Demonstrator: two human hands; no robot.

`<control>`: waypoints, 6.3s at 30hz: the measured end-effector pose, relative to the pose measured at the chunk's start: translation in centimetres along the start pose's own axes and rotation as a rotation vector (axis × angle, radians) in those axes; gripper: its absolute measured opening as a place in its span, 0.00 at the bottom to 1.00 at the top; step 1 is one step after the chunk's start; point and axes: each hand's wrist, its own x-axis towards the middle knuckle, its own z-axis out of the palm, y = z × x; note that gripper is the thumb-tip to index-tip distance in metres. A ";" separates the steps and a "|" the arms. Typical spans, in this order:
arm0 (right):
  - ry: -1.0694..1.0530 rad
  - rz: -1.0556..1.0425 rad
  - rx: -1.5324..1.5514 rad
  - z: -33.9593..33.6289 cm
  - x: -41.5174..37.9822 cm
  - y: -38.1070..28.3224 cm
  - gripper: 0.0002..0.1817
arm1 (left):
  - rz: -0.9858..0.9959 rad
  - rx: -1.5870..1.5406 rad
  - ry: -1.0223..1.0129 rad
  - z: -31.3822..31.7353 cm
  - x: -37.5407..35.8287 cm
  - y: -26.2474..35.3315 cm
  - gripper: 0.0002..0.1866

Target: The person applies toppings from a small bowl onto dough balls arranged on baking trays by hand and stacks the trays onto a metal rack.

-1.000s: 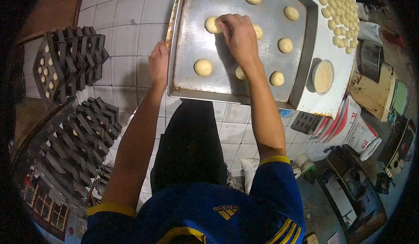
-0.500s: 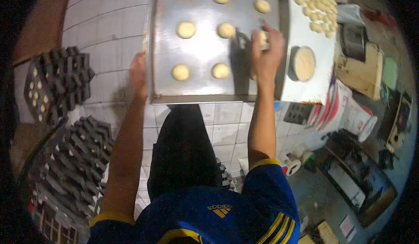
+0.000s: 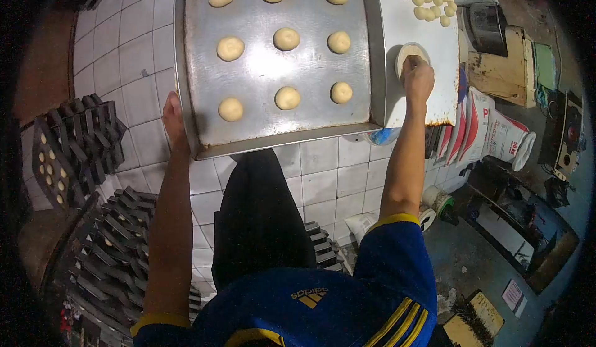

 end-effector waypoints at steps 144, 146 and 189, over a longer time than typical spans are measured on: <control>0.062 0.093 -0.158 -1.1 0.7 -2.2 0.18 | 0.012 0.174 0.114 1.0 0.8 -1.0 0.26; -0.033 0.127 -0.140 -0.8 -0.1 -1.4 0.18 | 0.020 0.177 0.114 1.0 0.7 -1.1 0.26; -0.195 -0.065 1.099 -9.4 -6.1 -27.3 0.25 | -0.042 0.177 0.169 -0.5 -0.4 0.5 0.25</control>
